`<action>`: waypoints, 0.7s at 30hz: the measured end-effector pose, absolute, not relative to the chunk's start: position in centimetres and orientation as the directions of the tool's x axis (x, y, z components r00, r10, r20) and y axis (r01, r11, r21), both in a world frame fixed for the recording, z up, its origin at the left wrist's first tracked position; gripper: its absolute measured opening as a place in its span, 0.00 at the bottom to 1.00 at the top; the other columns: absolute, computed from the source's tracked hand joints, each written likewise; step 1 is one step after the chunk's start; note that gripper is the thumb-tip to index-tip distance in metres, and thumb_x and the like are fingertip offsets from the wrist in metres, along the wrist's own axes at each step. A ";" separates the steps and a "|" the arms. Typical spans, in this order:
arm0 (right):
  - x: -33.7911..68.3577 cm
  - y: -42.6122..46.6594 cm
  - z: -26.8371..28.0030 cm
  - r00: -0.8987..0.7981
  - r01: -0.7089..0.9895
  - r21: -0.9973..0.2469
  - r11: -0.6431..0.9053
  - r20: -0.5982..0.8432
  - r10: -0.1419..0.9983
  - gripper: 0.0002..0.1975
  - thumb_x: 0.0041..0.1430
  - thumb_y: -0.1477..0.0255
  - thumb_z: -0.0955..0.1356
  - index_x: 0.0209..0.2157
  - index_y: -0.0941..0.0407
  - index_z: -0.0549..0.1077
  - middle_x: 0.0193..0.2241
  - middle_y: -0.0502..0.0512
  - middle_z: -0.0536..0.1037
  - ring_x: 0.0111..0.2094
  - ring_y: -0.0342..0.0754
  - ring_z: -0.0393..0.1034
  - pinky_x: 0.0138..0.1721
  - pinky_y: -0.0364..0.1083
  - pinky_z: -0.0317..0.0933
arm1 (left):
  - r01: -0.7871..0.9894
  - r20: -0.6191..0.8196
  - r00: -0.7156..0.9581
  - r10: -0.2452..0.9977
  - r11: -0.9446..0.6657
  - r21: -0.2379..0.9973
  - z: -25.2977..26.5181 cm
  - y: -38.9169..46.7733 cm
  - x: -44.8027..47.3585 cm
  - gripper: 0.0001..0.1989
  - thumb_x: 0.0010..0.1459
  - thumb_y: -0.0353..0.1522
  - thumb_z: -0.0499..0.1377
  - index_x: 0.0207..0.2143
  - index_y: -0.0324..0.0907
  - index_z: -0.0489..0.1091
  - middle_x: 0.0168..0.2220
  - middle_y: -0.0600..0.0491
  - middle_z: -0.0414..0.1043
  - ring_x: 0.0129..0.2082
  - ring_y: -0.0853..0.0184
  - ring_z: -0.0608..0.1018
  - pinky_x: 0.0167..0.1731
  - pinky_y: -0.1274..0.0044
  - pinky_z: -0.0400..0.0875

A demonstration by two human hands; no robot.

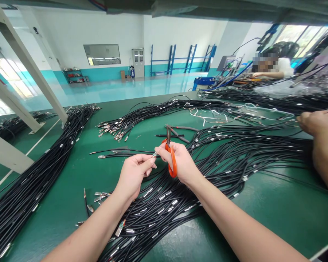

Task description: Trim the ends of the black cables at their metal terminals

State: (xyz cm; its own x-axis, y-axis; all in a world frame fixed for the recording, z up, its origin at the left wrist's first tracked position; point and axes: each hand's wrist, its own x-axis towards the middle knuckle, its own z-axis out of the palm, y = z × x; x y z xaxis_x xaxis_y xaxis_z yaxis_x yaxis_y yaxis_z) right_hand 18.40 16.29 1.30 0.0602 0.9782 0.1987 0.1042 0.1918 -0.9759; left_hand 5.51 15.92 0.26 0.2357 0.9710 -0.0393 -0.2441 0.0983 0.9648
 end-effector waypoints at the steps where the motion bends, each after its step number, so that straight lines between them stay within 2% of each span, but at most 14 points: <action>1: 18.4 16.3 1.3 0.062 0.109 -0.975 0.193 0.201 0.978 0.13 0.47 0.63 0.67 0.22 0.59 0.66 0.16 0.43 0.60 0.19 0.38 0.50 0.22 0.41 0.47 | -0.241 -0.042 0.236 0.971 0.100 0.965 0.2 15.9 5.5 0.09 0.44 0.33 0.63 0.25 0.35 0.70 0.21 0.54 0.67 0.16 0.78 0.59 0.17 0.82 0.48; 6: 18.9 16.7 1.3 0.020 0.137 -0.967 0.213 0.218 0.976 0.12 0.47 0.63 0.67 0.21 0.58 0.66 0.17 0.45 0.62 0.20 0.39 0.53 0.24 0.41 0.51 | -0.199 -0.011 0.187 0.982 0.048 0.979 0.0 16.1 5.8 0.06 0.46 0.32 0.60 0.26 0.36 0.71 0.21 0.55 0.68 0.17 0.76 0.62 0.19 0.81 0.53; 8: 19.6 17.0 1.4 0.033 0.213 -0.955 0.204 0.216 0.976 0.11 0.47 0.64 0.67 0.23 0.59 0.68 0.19 0.47 0.66 0.22 0.40 0.57 0.26 0.42 0.53 | -0.091 0.080 0.182 0.980 -0.064 0.994 0.8 15.7 5.8 0.04 0.47 0.30 0.58 0.25 0.38 0.72 0.23 0.53 0.71 0.21 0.72 0.67 0.24 0.79 0.59; 10: 20.1 17.3 1.5 0.049 0.350 -0.919 0.181 0.211 0.976 0.10 0.45 0.65 0.67 0.24 0.59 0.70 0.21 0.49 0.69 0.24 0.43 0.61 0.28 0.43 0.55 | 0.090 0.206 0.292 0.934 -0.241 0.966 2.1 14.6 5.9 0.06 0.48 0.28 0.57 0.24 0.41 0.73 0.26 0.51 0.74 0.27 0.67 0.72 0.31 0.75 0.63; 11: 20.2 17.5 1.5 0.033 0.423 -0.890 0.167 0.200 0.979 0.10 0.45 0.66 0.68 0.25 0.59 0.71 0.22 0.51 0.71 0.25 0.44 0.62 0.29 0.44 0.56 | 0.195 0.248 0.394 0.885 -0.344 0.919 2.8 13.8 5.9 0.07 0.47 0.26 0.56 0.24 0.42 0.74 0.27 0.49 0.74 0.29 0.64 0.73 0.34 0.73 0.63; 13: 20.1 17.7 1.2 -0.027 0.514 -0.845 0.144 0.151 0.988 0.09 0.43 0.67 0.68 0.26 0.58 0.72 0.24 0.53 0.73 0.26 0.46 0.64 0.30 0.45 0.57 | 0.421 0.235 0.592 0.771 -0.545 0.725 3.6 12.1 6.2 0.08 0.44 0.24 0.56 0.22 0.41 0.75 0.28 0.44 0.75 0.32 0.58 0.73 0.37 0.66 0.62; 15: 19.4 17.5 0.7 -0.134 0.552 -0.818 0.161 0.104 0.985 0.08 0.42 0.68 0.68 0.27 0.58 0.71 0.26 0.54 0.74 0.27 0.48 0.66 0.31 0.46 0.59 | 0.603 0.093 0.685 0.722 -0.634 0.484 3.2 10.6 6.7 0.08 0.41 0.24 0.57 0.24 0.35 0.76 0.31 0.34 0.74 0.35 0.48 0.73 0.39 0.58 0.58; 16: 18.9 17.3 0.4 -0.198 0.570 -0.799 0.193 0.094 0.976 0.07 0.42 0.68 0.68 0.25 0.57 0.71 0.27 0.54 0.74 0.28 0.48 0.66 0.32 0.46 0.59 | 0.667 0.047 0.667 0.744 -0.624 0.408 2.5 10.0 7.0 0.10 0.41 0.25 0.56 0.27 0.32 0.76 0.33 0.30 0.73 0.36 0.44 0.72 0.40 0.54 0.55; 18: 17.9 16.8 -0.2 -0.314 0.619 -0.731 0.288 0.106 0.943 0.04 0.42 0.70 0.67 0.22 0.56 0.69 0.26 0.53 0.73 0.28 0.48 0.66 0.31 0.45 0.59 | 0.744 0.012 0.603 0.798 -0.567 0.353 0.6 9.2 7.5 0.17 0.43 0.27 0.54 0.35 0.28 0.75 0.38 0.25 0.70 0.40 0.38 0.70 0.42 0.49 0.49; 21: 16.8 16.4 -0.8 -0.429 0.688 -0.588 0.425 0.142 0.892 0.04 0.44 0.73 0.65 0.19 0.55 0.65 0.23 0.52 0.71 0.26 0.47 0.63 0.29 0.44 0.57 | 0.788 -0.023 0.554 0.832 -0.516 0.335 -2.0 8.8 8.0 0.23 0.45 0.30 0.53 0.44 0.27 0.70 0.43 0.25 0.68 0.44 0.35 0.68 0.44 0.46 0.43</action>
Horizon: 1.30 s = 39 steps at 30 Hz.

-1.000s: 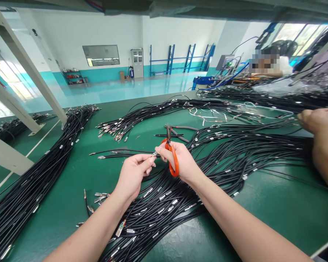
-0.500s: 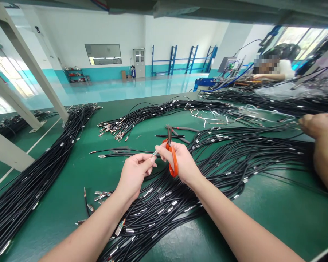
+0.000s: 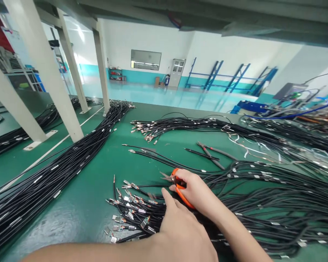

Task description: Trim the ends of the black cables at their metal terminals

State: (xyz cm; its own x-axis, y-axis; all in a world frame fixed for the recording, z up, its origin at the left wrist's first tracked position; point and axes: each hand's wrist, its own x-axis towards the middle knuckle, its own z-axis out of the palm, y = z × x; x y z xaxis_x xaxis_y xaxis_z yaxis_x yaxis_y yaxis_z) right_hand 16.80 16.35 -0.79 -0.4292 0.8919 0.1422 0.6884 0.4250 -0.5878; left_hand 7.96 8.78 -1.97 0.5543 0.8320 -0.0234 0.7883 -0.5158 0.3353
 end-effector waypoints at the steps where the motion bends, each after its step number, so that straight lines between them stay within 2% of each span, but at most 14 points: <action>1: 16.6 16.4 -0.9 -0.455 0.701 -0.549 0.455 0.147 0.878 0.05 0.44 0.74 0.65 0.18 0.55 0.64 0.22 0.52 0.69 0.25 0.46 0.62 0.28 0.44 0.56 | 0.796 -0.036 0.547 0.836 -0.507 0.331 -2.4 8.8 8.1 0.24 0.45 0.30 0.53 0.45 0.27 0.70 0.43 0.25 0.68 0.44 0.35 0.68 0.45 0.46 0.43; 5: 16.5 17.1 -1.7 -0.486 0.728 -0.479 0.491 0.145 0.862 0.09 0.46 0.72 0.63 0.17 0.55 0.60 0.20 0.51 0.67 0.23 0.45 0.60 0.25 0.44 0.55 | 0.792 -0.028 0.551 0.834 -0.512 0.332 -0.5 8.9 8.0 0.22 0.46 0.28 0.54 0.44 0.26 0.70 0.43 0.24 0.68 0.43 0.37 0.70 0.45 0.48 0.48; 9: 16.6 17.9 -2.6 -0.435 0.745 -0.481 0.462 0.176 0.883 0.08 0.46 0.72 0.62 0.17 0.55 0.60 0.19 0.51 0.67 0.22 0.44 0.60 0.24 0.44 0.54 | 0.824 -0.148 0.561 0.815 -0.531 0.197 4.0 8.9 7.3 0.26 0.47 0.29 0.58 0.48 0.21 0.64 0.49 0.23 0.61 0.49 0.35 0.63 0.45 0.48 0.52; 12: 16.5 17.9 -2.5 -0.357 0.758 -0.521 0.393 0.173 0.918 0.08 0.48 0.68 0.62 0.18 0.55 0.61 0.20 0.52 0.69 0.21 0.45 0.60 0.24 0.44 0.55 | 0.823 -0.213 0.567 0.796 -0.541 0.170 5.3 9.1 7.0 0.26 0.48 0.31 0.59 0.49 0.22 0.64 0.49 0.23 0.61 0.50 0.37 0.64 0.45 0.50 0.55; 16: 16.5 17.6 -1.6 -0.260 0.706 -0.628 0.328 0.201 0.944 0.10 0.49 0.65 0.63 0.20 0.56 0.65 0.21 0.54 0.71 0.23 0.46 0.63 0.27 0.45 0.58 | 0.852 -0.133 0.513 0.848 -0.486 0.194 4.1 10.2 7.0 0.24 0.45 0.37 0.62 0.40 0.26 0.72 0.40 0.25 0.69 0.43 0.40 0.70 0.42 0.54 0.59; 20: 17.0 17.6 -0.9 -0.151 0.613 -0.744 0.266 0.220 0.964 0.10 0.48 0.64 0.64 0.22 0.56 0.67 0.21 0.53 0.71 0.24 0.47 0.64 0.27 0.45 0.58 | 0.786 0.092 0.465 0.881 -0.458 0.415 2.9 12.1 5.9 0.08 0.46 0.34 0.60 0.24 0.37 0.74 0.24 0.40 0.74 0.28 0.54 0.75 0.29 0.70 0.63; 22: 17.3 17.7 -0.8 -0.116 0.566 -0.787 0.244 0.217 0.969 0.11 0.48 0.63 0.64 0.22 0.56 0.67 0.21 0.53 0.71 0.24 0.48 0.64 0.27 0.45 0.58 | 0.716 0.186 0.355 0.916 -0.394 0.576 2.6 13.5 4.9 0.08 0.47 0.35 0.59 0.20 0.40 0.71 0.20 0.46 0.71 0.23 0.61 0.73 0.23 0.74 0.59; 25: 17.5 17.7 -0.6 -0.078 0.519 -0.824 0.228 0.221 0.972 0.14 0.47 0.59 0.65 0.22 0.56 0.67 0.20 0.53 0.71 0.24 0.48 0.64 0.27 0.45 0.58 | 0.540 0.132 0.210 0.969 -0.228 0.810 2.2 15.6 3.6 0.13 0.41 0.39 0.63 0.13 0.42 0.66 0.13 0.53 0.65 0.15 0.66 0.67 0.19 0.77 0.54; 28: 17.5 17.5 -0.6 -0.056 0.510 -0.829 0.230 0.235 0.970 0.15 0.46 0.58 0.66 0.21 0.56 0.67 0.20 0.52 0.70 0.24 0.48 0.63 0.26 0.45 0.57 | 0.151 0.045 0.055 0.998 -0.052 0.987 1.7 17.5 2.9 0.14 0.34 0.39 0.66 0.15 0.40 0.66 0.10 0.57 0.62 0.12 0.69 0.64 0.17 0.78 0.54; 30: 17.4 17.4 -0.6 -0.051 0.515 -0.825 0.233 0.242 0.969 0.13 0.49 0.61 0.65 0.21 0.56 0.67 0.20 0.52 0.69 0.23 0.47 0.62 0.26 0.44 0.56 | -0.051 0.029 -0.061 0.998 -0.032 0.998 1.6 18.4 2.8 0.15 0.37 0.40 0.64 0.24 0.38 0.69 0.15 0.55 0.66 0.16 0.68 0.69 0.19 0.79 0.59; 32: 17.2 17.1 -0.7 -0.067 0.511 -0.829 0.227 0.224 0.972 0.11 0.50 0.65 0.64 0.21 0.57 0.67 0.20 0.51 0.68 0.23 0.45 0.60 0.26 0.44 0.55 | -0.146 0.047 -0.142 0.989 -0.068 0.987 1.6 18.9 2.7 0.16 0.45 0.42 0.59 0.29 0.37 0.68 0.23 0.52 0.70 0.23 0.69 0.72 0.24 0.79 0.63; 35: 17.1 16.9 -0.4 -0.116 0.481 -0.853 0.205 0.170 0.979 0.09 0.49 0.67 0.65 0.20 0.57 0.67 0.19 0.49 0.66 0.22 0.44 0.58 0.26 0.43 0.53 | -0.256 0.066 -0.203 0.977 -0.118 0.960 1.7 18.9 2.5 0.15 0.49 0.42 0.56 0.29 0.37 0.67 0.26 0.52 0.69 0.25 0.71 0.71 0.28 0.79 0.64; 37: 17.3 16.7 0.1 -0.107 0.429 -0.884 0.187 0.156 0.982 0.10 0.48 0.66 0.66 0.21 0.58 0.68 0.19 0.48 0.65 0.23 0.43 0.57 0.26 0.43 0.53 | -0.285 0.078 -0.141 0.987 -0.116 0.951 1.9 18.6 2.6 0.14 0.48 0.40 0.58 0.27 0.37 0.68 0.21 0.55 0.65 0.20 0.74 0.67 0.25 0.80 0.62; 39: 17.7 16.5 0.8 -0.057 0.339 -0.922 0.186 0.177 0.983 0.11 0.49 0.64 0.66 0.25 0.58 0.71 0.21 0.49 0.67 0.24 0.43 0.58 0.28 0.43 0.54 | -0.286 0.101 0.049 0.994 -0.083 0.954 2.1 18.1 2.9 0.13 0.47 0.38 0.59 0.25 0.36 0.69 0.17 0.58 0.61 0.17 0.75 0.62 0.21 0.81 0.56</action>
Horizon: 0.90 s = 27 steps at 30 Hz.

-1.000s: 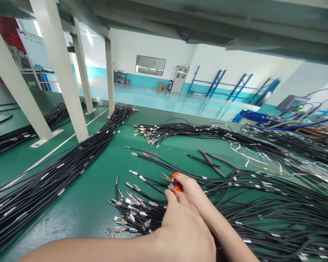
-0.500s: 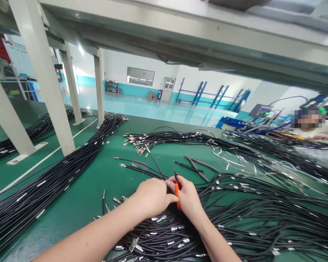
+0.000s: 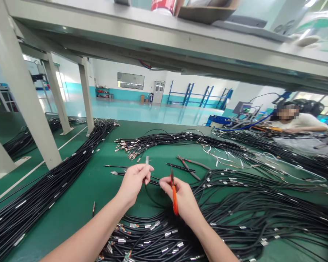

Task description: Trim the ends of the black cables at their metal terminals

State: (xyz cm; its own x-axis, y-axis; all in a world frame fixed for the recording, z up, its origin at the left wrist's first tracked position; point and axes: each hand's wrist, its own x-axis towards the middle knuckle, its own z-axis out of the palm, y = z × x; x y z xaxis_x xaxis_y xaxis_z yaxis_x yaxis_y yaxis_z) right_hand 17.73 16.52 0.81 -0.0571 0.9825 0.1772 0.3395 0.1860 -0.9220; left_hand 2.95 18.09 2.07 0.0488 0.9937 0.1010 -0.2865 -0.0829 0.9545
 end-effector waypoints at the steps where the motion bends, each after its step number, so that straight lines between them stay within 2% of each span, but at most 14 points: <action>1: 18.0 16.4 1.2 -0.025 0.290 -0.938 0.192 0.193 0.981 0.12 0.49 0.63 0.67 0.27 0.58 0.71 0.23 0.50 0.68 0.25 0.44 0.59 0.30 0.43 0.55 | -0.273 0.107 0.166 0.980 -0.059 0.960 2.2 17.8 3.2 0.12 0.48 0.38 0.59 0.24 0.35 0.70 0.16 0.58 0.60 0.16 0.76 0.60 0.20 0.81 0.54; 4: 18.8 16.2 2.2 0.042 0.170 -0.961 0.219 0.229 0.973 0.13 0.49 0.62 0.67 0.31 0.58 0.72 0.25 0.51 0.69 0.27 0.43 0.60 0.32 0.43 0.56 | -0.194 0.078 0.429 0.900 0.008 0.981 2.4 16.9 3.9 0.12 0.51 0.37 0.57 0.26 0.35 0.71 0.15 0.58 0.58 0.17 0.76 0.56 0.19 0.81 0.47; 8: 19.3 16.0 2.6 0.010 0.110 -0.962 0.249 0.251 0.968 0.11 0.47 0.64 0.68 0.25 0.59 0.71 0.22 0.49 0.68 0.25 0.41 0.59 0.30 0.42 0.55 | -0.099 -0.003 0.531 0.847 0.066 0.993 2.4 16.2 4.5 0.12 0.52 0.37 0.56 0.27 0.34 0.70 0.16 0.58 0.56 0.17 0.77 0.54 0.18 0.80 0.45; 10: 19.3 16.0 2.6 0.007 0.105 -0.963 0.249 0.251 0.968 0.10 0.46 0.65 0.68 0.22 0.59 0.69 0.20 0.48 0.67 0.23 0.41 0.58 0.28 0.42 0.54 | -0.106 -0.004 0.514 0.858 0.069 0.992 2.4 15.9 4.8 0.12 0.52 0.36 0.56 0.29 0.34 0.70 0.18 0.58 0.58 0.17 0.77 0.55 0.19 0.80 0.46; 13: 19.3 15.9 2.7 0.036 0.102 -0.968 0.231 0.235 0.971 0.11 0.45 0.66 0.69 0.20 0.59 0.68 0.17 0.46 0.64 0.21 0.39 0.54 0.24 0.41 0.51 | -0.148 0.022 0.396 0.918 0.040 0.988 2.3 15.6 5.3 0.11 0.52 0.36 0.57 0.33 0.36 0.69 0.21 0.57 0.61 0.17 0.79 0.55 0.18 0.81 0.46; 16: 19.3 15.8 2.8 0.050 0.082 -0.974 0.211 0.215 0.975 0.11 0.45 0.66 0.68 0.18 0.58 0.66 0.16 0.45 0.63 0.19 0.39 0.53 0.23 0.41 0.50 | -0.148 0.038 0.299 0.953 0.007 0.989 2.1 15.4 5.6 0.10 0.51 0.35 0.58 0.29 0.35 0.69 0.22 0.56 0.62 0.16 0.80 0.55 0.17 0.81 0.45; 19: 19.3 15.9 2.7 0.054 0.045 -0.981 0.190 0.192 0.980 0.11 0.46 0.68 0.68 0.18 0.58 0.65 0.15 0.45 0.63 0.19 0.39 0.54 0.23 0.41 0.49 | -0.161 0.033 0.298 0.954 0.016 0.987 1.9 15.4 5.6 0.10 0.51 0.34 0.58 0.24 0.34 0.68 0.21 0.56 0.62 0.16 0.80 0.55 0.17 0.81 0.46; 27: 19.4 15.9 2.9 0.034 0.094 -0.982 0.163 0.167 0.985 0.14 0.47 0.67 0.65 0.15 0.57 0.60 0.14 0.44 0.60 0.18 0.39 0.51 0.22 0.42 0.46 | -0.182 0.002 0.298 0.955 0.055 0.982 1.8 15.4 5.5 0.08 0.51 0.32 0.58 0.24 0.35 0.68 0.20 0.57 0.61 0.16 0.80 0.53 0.17 0.81 0.43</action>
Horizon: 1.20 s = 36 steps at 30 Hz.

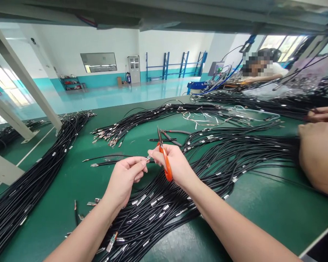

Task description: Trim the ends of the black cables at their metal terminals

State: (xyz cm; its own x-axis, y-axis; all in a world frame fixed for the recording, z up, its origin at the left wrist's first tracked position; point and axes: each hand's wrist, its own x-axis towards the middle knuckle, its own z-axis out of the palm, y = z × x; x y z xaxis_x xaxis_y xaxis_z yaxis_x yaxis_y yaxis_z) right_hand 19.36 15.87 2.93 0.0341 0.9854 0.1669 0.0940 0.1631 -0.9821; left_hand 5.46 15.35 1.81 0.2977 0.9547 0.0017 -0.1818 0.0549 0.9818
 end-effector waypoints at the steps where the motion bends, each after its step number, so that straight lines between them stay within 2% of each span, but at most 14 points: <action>1: 19.3 15.8 3.0 0.031 0.102 -0.982 0.158 0.162 0.986 0.14 0.47 0.67 0.65 0.15 0.57 0.59 0.14 0.44 0.59 0.18 0.38 0.51 0.22 0.42 0.46 | -0.175 0.006 0.299 0.954 0.049 0.983 1.8 15.4 5.4 0.09 0.51 0.33 0.59 0.23 0.35 0.68 0.19 0.58 0.59 0.16 0.80 0.52 0.17 0.81 0.43; 4: 19.3 15.6 3.1 0.017 0.108 -0.983 0.145 0.148 0.989 0.14 0.47 0.68 0.65 0.15 0.56 0.58 0.13 0.43 0.58 0.17 0.38 0.49 0.21 0.42 0.44 | -0.152 0.017 0.309 0.951 0.031 0.988 1.6 15.5 5.4 0.10 0.51 0.34 0.59 0.23 0.35 0.68 0.18 0.59 0.55 0.16 0.80 0.52 0.17 0.80 0.42; 13: 19.3 15.6 3.2 -0.060 0.048 -0.987 0.152 0.149 0.987 0.17 0.47 0.69 0.66 0.13 0.56 0.55 0.13 0.43 0.56 0.17 0.38 0.48 0.21 0.42 0.42 | -0.132 0.003 0.267 0.964 0.034 0.991 1.5 15.5 5.4 0.09 0.50 0.34 0.59 0.23 0.36 0.67 0.20 0.58 0.55 0.18 0.78 0.52 0.18 0.80 0.42; 27: 19.5 16.1 2.5 -0.163 -0.110 -0.984 0.142 0.159 0.974 0.16 0.49 0.68 0.66 0.13 0.58 0.60 0.14 0.45 0.59 0.18 0.39 0.53 0.23 0.43 0.48 | -0.165 0.004 0.239 0.971 0.037 0.986 1.6 15.5 5.6 0.09 0.49 0.34 0.60 0.24 0.36 0.68 0.20 0.58 0.56 0.17 0.79 0.52 0.18 0.80 0.42; 31: 19.5 16.1 2.4 -0.181 -0.113 -0.984 0.135 0.154 0.971 0.16 0.49 0.67 0.65 0.14 0.58 0.61 0.14 0.45 0.59 0.19 0.39 0.54 0.23 0.43 0.48 | -0.183 0.003 0.225 0.974 0.040 0.982 1.5 15.5 5.6 0.08 0.48 0.34 0.60 0.26 0.36 0.69 0.20 0.58 0.57 0.17 0.79 0.52 0.17 0.81 0.42; 36: 19.4 16.1 2.5 -0.152 -0.073 -0.985 0.159 0.169 0.974 0.15 0.49 0.68 0.66 0.14 0.58 0.61 0.15 0.46 0.60 0.20 0.40 0.55 0.24 0.43 0.49 | -0.209 0.001 0.209 0.978 0.044 0.977 1.4 15.6 5.6 0.10 0.47 0.35 0.61 0.22 0.36 0.68 0.18 0.60 0.53 0.17 0.79 0.52 0.17 0.81 0.42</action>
